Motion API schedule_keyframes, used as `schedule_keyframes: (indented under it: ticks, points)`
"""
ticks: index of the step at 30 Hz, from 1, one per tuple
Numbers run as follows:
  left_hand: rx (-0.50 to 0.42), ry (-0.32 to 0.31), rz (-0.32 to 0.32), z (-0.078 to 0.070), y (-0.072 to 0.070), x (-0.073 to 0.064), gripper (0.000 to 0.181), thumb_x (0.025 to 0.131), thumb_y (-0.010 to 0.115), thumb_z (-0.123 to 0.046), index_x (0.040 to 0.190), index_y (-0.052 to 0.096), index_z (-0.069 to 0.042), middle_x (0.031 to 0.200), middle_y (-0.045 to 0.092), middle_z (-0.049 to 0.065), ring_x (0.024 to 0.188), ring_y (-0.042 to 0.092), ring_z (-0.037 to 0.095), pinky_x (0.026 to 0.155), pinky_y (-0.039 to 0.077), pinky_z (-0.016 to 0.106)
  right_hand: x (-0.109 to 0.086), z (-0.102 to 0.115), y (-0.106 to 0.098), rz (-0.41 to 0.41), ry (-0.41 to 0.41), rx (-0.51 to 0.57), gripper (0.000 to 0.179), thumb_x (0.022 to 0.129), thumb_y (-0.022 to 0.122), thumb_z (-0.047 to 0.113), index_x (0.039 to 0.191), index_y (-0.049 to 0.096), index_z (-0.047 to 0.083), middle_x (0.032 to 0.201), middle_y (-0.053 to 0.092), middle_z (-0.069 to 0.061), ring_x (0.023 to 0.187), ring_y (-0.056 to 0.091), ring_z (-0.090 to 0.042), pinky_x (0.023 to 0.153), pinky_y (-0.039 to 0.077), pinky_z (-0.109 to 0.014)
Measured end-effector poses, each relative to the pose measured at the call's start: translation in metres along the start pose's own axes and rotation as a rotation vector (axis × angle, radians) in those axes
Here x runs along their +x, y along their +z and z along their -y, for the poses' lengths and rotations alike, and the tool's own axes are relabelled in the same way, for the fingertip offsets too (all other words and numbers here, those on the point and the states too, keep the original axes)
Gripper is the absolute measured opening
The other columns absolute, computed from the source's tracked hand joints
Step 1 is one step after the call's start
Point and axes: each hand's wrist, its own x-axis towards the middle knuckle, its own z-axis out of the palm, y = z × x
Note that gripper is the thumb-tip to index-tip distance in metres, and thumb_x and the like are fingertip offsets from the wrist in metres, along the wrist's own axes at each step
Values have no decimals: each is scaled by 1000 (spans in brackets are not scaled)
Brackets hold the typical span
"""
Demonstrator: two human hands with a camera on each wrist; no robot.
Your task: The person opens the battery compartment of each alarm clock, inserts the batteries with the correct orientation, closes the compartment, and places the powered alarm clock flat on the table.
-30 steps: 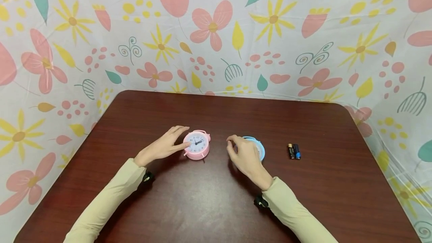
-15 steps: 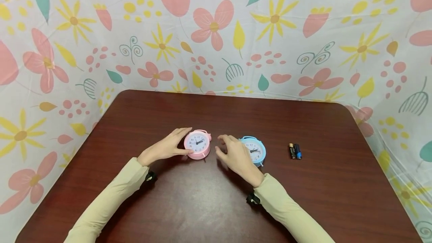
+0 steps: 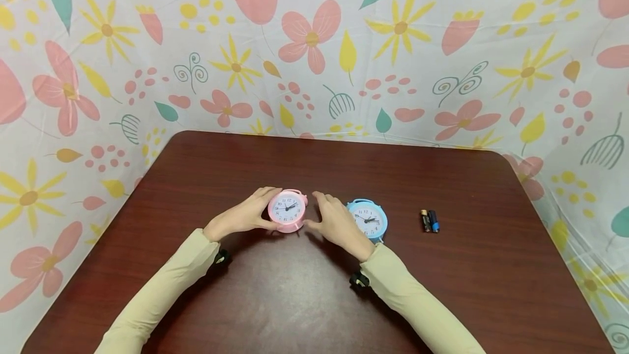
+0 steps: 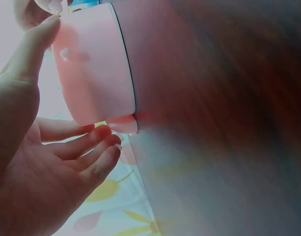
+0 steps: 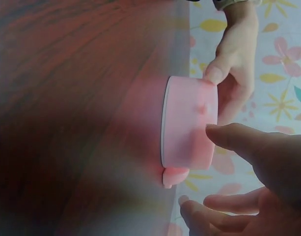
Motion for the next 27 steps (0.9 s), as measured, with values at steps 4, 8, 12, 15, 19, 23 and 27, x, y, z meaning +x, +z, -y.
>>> schedule_keyframes:
  ticks: [4,8,12,15,19,23,27]
  points:
    - [-2,6,8,0,1,2,95,75,82,-38,145,35,6,143,41,21,134,37,33,109,38,44,5,2,0,32,-2,-3,79,79,80,32,138,44,-6,120,62,-23,107,61,-34,87,52,-48]
    - [8,15,6,-1,1,4,96,75,82,-37,144,34,8,143,41,23,133,38,35,109,38,44,9,5,1,45,5,-7,82,79,80,34,140,41,-5,130,58,-25,117,56,-39,95,49,-51]
    - [7,28,2,-1,1,5,95,75,83,-36,144,35,9,143,41,23,133,38,35,109,38,45,13,5,4,60,13,-10,84,79,80,33,142,39,-5,136,54,-24,123,51,-40,98,45,-53]
    - [-9,36,6,-1,1,5,94,74,83,-33,144,35,8,142,41,22,133,38,35,109,38,45,15,6,6,78,15,6,85,78,81,32,143,39,-4,138,52,-24,126,49,-40,101,44,-53]
    - [-31,42,13,-2,0,4,92,74,84,-31,144,36,6,141,42,21,132,38,34,108,39,45,15,7,7,103,-6,38,86,76,82,26,143,38,-4,139,51,-25,127,48,-40,103,42,-52]
    - [-45,40,14,-4,-1,5,92,74,84,-29,144,36,6,140,43,21,131,39,34,107,39,47,16,7,8,117,-46,58,87,72,85,21,142,39,-4,138,52,-25,126,50,-40,104,41,-52]
    - [-37,58,5,-5,-2,6,91,73,85,-28,143,36,6,138,44,21,129,39,34,106,39,47,19,8,8,134,-84,91,91,67,87,19,142,40,-3,138,53,-21,125,51,-38,104,41,-52]
